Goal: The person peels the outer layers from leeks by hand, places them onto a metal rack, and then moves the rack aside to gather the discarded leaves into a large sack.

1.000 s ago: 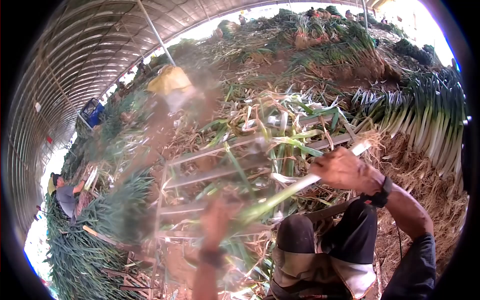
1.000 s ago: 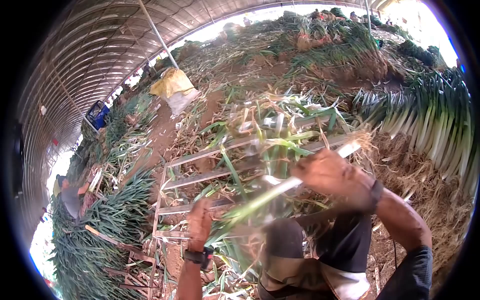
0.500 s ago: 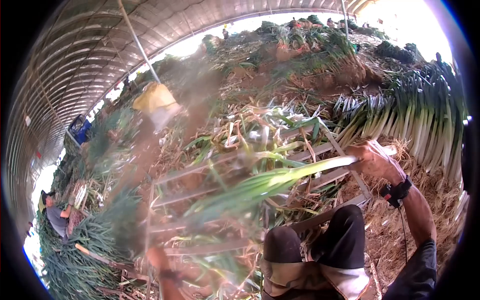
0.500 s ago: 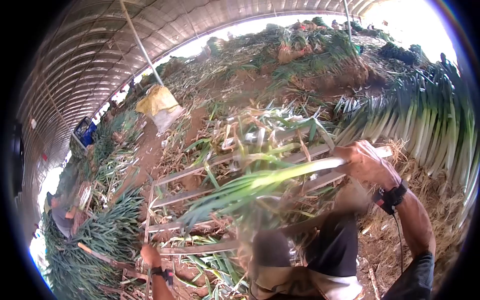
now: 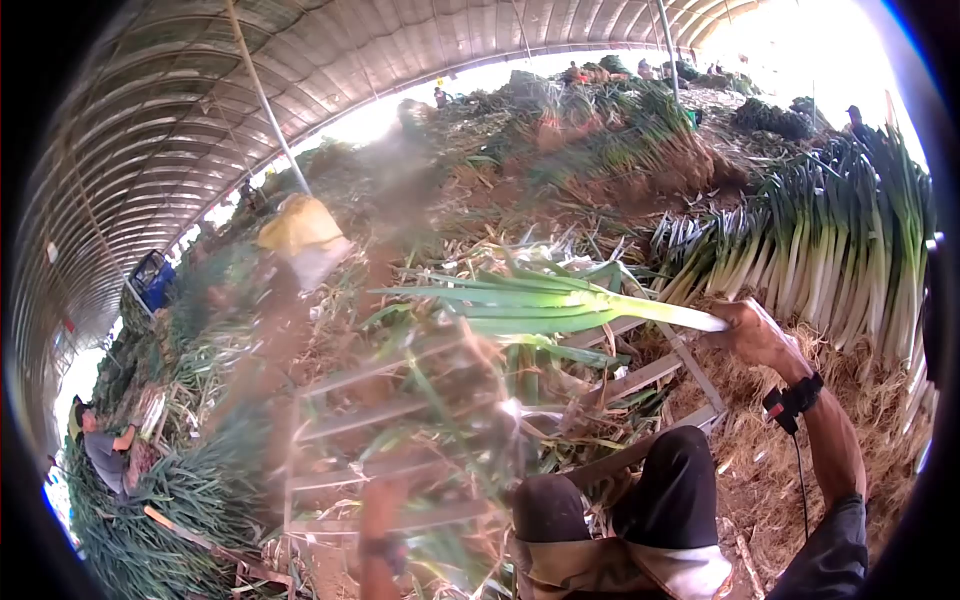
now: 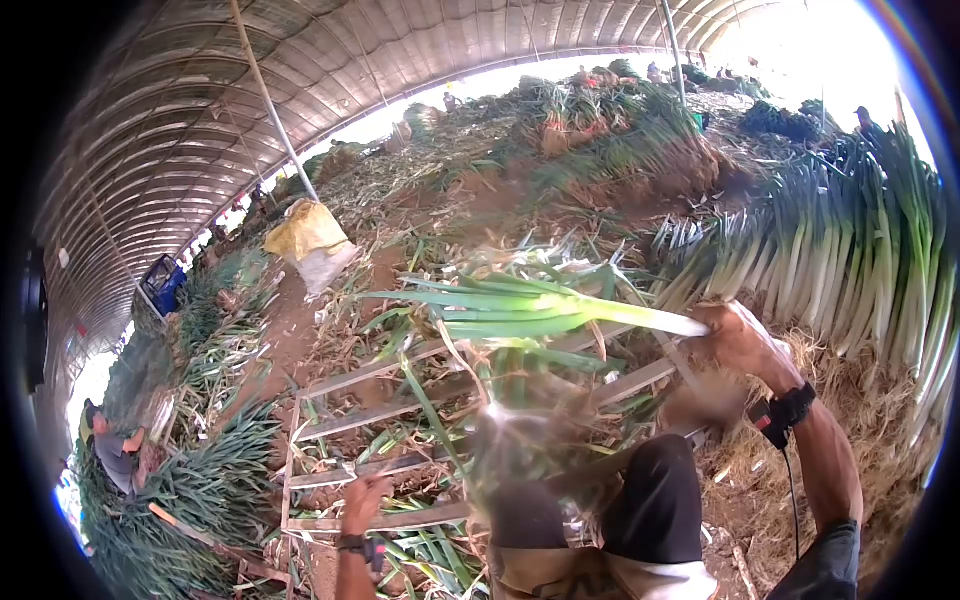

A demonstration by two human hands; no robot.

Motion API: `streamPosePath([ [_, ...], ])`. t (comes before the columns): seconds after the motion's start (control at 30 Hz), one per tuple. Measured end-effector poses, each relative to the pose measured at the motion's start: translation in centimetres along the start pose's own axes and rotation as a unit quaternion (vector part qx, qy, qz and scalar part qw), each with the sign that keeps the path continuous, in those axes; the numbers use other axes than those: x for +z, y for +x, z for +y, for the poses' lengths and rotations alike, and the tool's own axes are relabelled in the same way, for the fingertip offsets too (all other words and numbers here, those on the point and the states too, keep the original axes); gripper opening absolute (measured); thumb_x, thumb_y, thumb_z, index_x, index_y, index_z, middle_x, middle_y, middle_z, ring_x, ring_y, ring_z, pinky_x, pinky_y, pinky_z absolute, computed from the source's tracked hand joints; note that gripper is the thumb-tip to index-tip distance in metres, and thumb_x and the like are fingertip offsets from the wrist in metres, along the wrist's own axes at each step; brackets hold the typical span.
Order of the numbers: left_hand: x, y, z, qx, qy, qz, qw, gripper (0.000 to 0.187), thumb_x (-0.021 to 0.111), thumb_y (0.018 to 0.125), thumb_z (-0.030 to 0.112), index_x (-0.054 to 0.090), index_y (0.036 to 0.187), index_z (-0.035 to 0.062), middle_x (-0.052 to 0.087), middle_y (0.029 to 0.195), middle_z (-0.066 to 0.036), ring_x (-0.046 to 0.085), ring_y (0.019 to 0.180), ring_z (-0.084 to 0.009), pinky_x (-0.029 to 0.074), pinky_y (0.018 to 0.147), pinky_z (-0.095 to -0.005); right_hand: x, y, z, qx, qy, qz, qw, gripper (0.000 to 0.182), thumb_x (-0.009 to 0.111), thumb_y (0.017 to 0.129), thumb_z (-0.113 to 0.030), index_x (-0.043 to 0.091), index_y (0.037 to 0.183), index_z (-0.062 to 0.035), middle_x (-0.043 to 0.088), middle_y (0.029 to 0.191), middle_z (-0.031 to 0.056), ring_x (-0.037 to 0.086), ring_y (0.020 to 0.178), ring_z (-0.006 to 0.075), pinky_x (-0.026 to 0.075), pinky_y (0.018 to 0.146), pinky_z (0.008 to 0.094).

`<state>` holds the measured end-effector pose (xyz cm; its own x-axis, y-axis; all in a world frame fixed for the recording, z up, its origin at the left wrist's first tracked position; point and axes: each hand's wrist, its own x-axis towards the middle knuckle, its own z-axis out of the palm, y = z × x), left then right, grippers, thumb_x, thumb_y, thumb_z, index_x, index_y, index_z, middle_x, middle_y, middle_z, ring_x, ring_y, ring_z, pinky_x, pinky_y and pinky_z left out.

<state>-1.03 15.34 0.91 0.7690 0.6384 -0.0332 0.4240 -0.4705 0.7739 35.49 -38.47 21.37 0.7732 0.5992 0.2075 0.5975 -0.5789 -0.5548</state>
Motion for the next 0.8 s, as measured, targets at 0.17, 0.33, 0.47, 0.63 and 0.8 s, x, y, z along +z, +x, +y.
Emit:
streamPosePath([
  [0.17, 7.8, 2.6, 14.4, -0.002, -0.308, -0.050, 0.950, 0.074, 0.075, 0.087, 0.037, 0.042, 0.142, -0.0007, 0.059, 0.127, -0.018, 0.065, 0.101, -0.0199, 0.054, 0.083, -0.0315, 0.0, -1.2, -1.4, -0.003, -0.055, -0.023, 0.998, 0.021, 0.076, 0.083, -0.016, 0.071, 0.100, -0.0045, 0.069, 0.080, 0.0086, 0.066, 0.069, 0.0180, 0.052, 0.066, 0.0341],
  [0.33, 13.6, 8.2, 12.0, 0.094, -0.378, 0.032, 0.920, 0.036, 0.070, 0.093, 0.028, 0.057, 0.116, 0.0035, 0.069, 0.087, -0.008, 0.068, 0.071, -0.0164, 0.058, 0.064, -0.0303, 0.0, -3.1, -2.1, -0.115, -0.048, 0.007, 0.992, 0.026, 0.077, 0.079, -0.016, 0.074, 0.103, -0.0067, 0.071, 0.080, 0.0103, 0.067, 0.067, 0.0215, 0.054, 0.066, 0.0351],
  [0.47, 12.9, 7.8, 10.5, 0.075, -0.222, 0.071, 0.969, 0.036, 0.070, 0.093, 0.027, 0.057, 0.115, 0.0033, 0.069, 0.087, -0.008, 0.068, 0.071, -0.0164, 0.058, 0.064, -0.0305, -1.4, -5.4, -2.3, -0.105, -0.073, 0.016, 0.992, 0.033, 0.079, 0.076, -0.022, 0.074, 0.106, -0.0079, 0.071, 0.089, 0.0118, 0.068, 0.067, 0.0282, 0.053, 0.062, 0.0396],
  [0.63, 18.3, 8.4, 17.9, 0.101, -0.117, -0.036, 0.987, 0.035, 0.070, 0.092, 0.027, 0.058, 0.114, 0.0029, 0.069, 0.087, -0.008, 0.067, 0.071, -0.0164, 0.058, 0.064, -0.0307, -3.5, -7.9, 2.2, -0.077, -0.194, 0.085, 0.974, 0.054, 0.065, 0.068, -0.012, 0.064, 0.122, -0.0025, 0.070, 0.089, 0.0189, 0.067, 0.071, 0.0342, 0.055, 0.064, 0.0416],
  [0.8, 24.1, 6.3, 24.6, 0.119, -0.034, -0.130, 0.984, 0.034, 0.070, 0.091, 0.026, 0.058, 0.113, 0.0026, 0.069, 0.086, -0.008, 0.067, 0.071, -0.0164, 0.057, 0.064, -0.0310, -9.4, -11.8, 4.1, -0.009, -0.038, 0.204, 0.978, 0.034, 0.074, 0.087, -0.017, 0.068, 0.120, -0.0103, 0.072, 0.105, 0.0098, 0.071, 0.085, 0.0199, 0.062, 0.076, 0.0317],
])
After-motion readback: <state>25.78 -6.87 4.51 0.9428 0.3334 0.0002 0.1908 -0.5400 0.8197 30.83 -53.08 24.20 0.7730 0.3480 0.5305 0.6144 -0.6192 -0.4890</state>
